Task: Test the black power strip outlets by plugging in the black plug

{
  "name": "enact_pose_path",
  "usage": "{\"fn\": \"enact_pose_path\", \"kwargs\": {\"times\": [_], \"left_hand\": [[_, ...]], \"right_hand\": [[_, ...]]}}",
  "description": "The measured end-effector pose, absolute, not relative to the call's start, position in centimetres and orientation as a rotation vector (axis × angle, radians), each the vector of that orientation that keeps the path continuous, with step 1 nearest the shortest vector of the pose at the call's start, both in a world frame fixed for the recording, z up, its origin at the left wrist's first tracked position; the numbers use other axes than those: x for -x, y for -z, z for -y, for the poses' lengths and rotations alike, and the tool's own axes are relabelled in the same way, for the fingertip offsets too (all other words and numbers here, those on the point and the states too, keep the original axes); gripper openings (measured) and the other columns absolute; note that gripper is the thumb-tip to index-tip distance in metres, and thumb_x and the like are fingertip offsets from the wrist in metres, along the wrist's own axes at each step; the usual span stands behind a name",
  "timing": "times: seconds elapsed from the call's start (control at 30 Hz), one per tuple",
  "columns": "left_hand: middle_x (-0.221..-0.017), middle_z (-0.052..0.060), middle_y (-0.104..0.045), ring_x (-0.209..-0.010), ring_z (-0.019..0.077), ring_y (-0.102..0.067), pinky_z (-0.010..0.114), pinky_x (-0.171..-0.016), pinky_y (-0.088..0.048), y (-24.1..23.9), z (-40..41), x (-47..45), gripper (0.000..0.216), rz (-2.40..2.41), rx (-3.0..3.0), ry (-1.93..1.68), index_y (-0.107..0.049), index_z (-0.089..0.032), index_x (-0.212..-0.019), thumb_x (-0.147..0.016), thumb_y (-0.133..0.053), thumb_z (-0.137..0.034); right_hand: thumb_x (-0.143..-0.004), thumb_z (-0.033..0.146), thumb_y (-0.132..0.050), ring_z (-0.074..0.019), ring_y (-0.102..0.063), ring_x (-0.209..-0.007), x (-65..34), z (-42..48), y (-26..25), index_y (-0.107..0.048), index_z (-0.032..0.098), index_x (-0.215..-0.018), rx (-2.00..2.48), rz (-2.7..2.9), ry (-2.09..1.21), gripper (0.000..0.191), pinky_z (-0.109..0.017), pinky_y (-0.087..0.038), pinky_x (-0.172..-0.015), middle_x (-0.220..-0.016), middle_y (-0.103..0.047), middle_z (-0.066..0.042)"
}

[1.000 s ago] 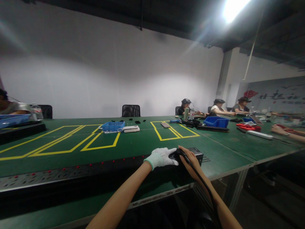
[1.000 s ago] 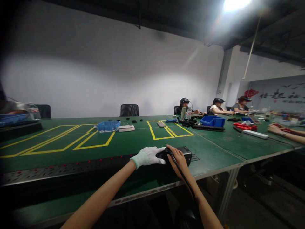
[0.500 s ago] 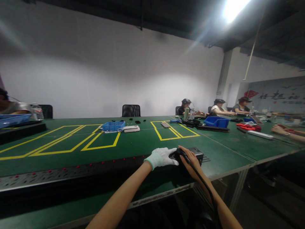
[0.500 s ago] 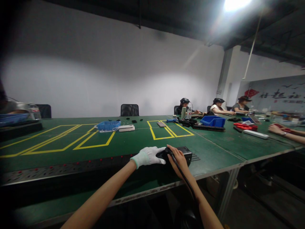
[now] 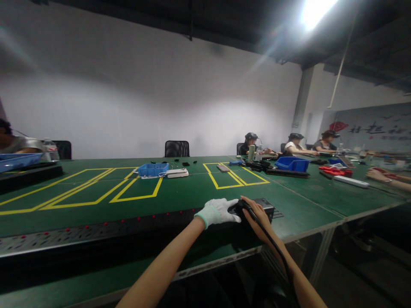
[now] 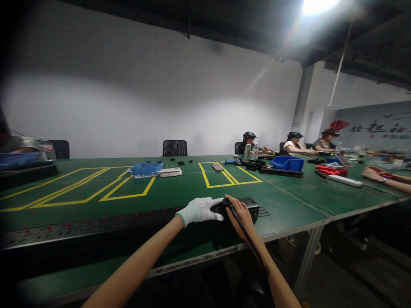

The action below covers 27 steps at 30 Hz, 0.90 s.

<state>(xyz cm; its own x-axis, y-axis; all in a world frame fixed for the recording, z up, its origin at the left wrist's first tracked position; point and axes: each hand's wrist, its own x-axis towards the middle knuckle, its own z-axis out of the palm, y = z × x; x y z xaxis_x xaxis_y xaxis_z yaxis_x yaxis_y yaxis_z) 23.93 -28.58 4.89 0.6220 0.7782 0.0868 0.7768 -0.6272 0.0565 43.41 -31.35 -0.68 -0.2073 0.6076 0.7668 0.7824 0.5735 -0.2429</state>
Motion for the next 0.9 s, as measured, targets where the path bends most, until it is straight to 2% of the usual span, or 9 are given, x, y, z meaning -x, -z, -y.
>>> {"fn": "enact_pose_path", "kwargs": {"times": [0.63,0.9], "left_hand": [[-0.117,0.008,-0.057,-0.103,0.0318,-0.057,0.039,-0.081,-0.044,-4.8,28.5,-23.9,0.084,-1.350,-2.822,-0.165,-0.027,-0.038,-0.138,-0.068,-0.026,-0.084],[-0.114,0.007,-0.058,-0.100,0.0313,-0.058,0.039,-0.079,-0.045,-5.2,28.7,-23.8,0.087,-1.330,-2.824,-0.156,-0.027,-0.039,-0.139,-0.066,-0.025,-0.086]], "right_hand": [[-0.089,0.028,-0.041,-0.0185,-0.054,-0.111,-43.7,30.8,0.9,-0.045,0.027,-0.126,1.105,1.920,0.239,0.037,-0.036,-0.043,-0.094,-0.123,-0.057,-0.003],[-0.089,0.032,-0.045,-0.0205,-0.057,-0.107,-44.0,30.1,1.0,-0.053,0.026,-0.119,1.080,1.865,0.217,0.032,-0.037,-0.045,-0.093,-0.115,-0.062,-0.003]]}}
